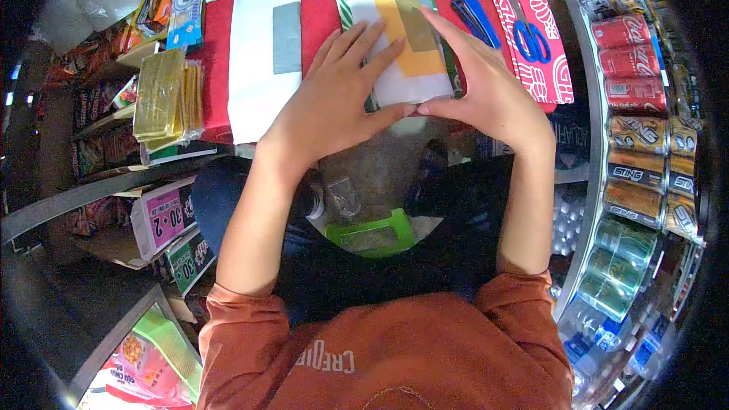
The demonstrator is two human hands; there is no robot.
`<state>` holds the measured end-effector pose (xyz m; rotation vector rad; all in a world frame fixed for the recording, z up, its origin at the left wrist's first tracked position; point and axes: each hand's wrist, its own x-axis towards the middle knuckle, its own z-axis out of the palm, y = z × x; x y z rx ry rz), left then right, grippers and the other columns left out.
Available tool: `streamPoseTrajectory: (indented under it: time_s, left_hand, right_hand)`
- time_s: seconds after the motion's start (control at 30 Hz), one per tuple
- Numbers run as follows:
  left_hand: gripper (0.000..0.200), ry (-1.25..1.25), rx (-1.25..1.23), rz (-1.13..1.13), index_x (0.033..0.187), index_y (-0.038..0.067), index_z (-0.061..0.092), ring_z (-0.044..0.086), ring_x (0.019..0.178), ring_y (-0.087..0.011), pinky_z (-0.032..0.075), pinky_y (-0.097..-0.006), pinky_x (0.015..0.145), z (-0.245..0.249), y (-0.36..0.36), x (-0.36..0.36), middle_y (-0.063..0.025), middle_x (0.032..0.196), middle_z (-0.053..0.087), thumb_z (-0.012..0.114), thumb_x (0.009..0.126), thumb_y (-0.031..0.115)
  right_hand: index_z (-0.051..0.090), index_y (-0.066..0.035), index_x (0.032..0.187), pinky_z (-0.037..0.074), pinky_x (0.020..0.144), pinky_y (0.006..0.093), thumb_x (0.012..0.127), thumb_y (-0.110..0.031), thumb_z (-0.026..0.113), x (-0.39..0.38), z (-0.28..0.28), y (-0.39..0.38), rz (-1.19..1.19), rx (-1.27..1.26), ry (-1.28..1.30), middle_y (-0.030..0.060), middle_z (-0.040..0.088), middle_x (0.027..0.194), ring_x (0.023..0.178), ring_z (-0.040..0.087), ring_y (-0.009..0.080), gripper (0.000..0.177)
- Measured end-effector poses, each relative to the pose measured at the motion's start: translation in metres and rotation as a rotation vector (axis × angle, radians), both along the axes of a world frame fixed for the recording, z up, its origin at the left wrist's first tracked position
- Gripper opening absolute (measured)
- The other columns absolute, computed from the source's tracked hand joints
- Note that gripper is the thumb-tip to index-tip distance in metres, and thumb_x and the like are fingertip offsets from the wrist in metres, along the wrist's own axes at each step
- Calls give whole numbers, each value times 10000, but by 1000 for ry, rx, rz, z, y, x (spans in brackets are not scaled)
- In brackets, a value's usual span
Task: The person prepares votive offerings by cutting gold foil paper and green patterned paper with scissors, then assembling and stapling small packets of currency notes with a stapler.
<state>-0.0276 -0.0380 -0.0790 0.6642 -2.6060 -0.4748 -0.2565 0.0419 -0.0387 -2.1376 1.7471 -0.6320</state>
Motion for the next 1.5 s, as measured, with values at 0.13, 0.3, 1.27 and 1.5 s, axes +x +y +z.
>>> streamPoseTrajectory:
  time_s: [0.13,0.3,1.27,1.5]
  left_hand:
    - [842,8,37,-10,1513,137,462,325,1466,-438,280,-500,1217,2,-1,2,-200,1588,373,781,823,499]
    - [905,2,11,-50,1521,151,461,332,1473,-413,265,-492,1226,5,-11,11,-194,1599,366,828,770,498]
    - [787,-6,19,-26,1490,111,492,366,1455,-412,294,-487,1214,3,-10,9,-192,1582,396,784,842,450]
    - [752,21,16,-30,1453,59,526,375,1443,-420,266,-490,1221,3,-10,8,-239,1541,431,727,865,484]
  right_hand:
    - [327,-96,1577,336,1188,430,647,-156,904,-1,0,0,-6,19,-19,219,456,1533,1423,431,383,1097]
    - [365,-86,1551,389,1155,433,646,-174,909,-6,4,2,5,-40,-42,239,514,1469,1376,485,394,1059]
    - [345,-94,1570,338,1190,431,666,-161,904,-6,4,0,11,38,-54,206,463,1534,1433,426,368,1065]
    - [341,-78,1570,334,1192,428,673,-176,908,-6,4,0,23,43,-70,217,453,1539,1440,420,367,1065]
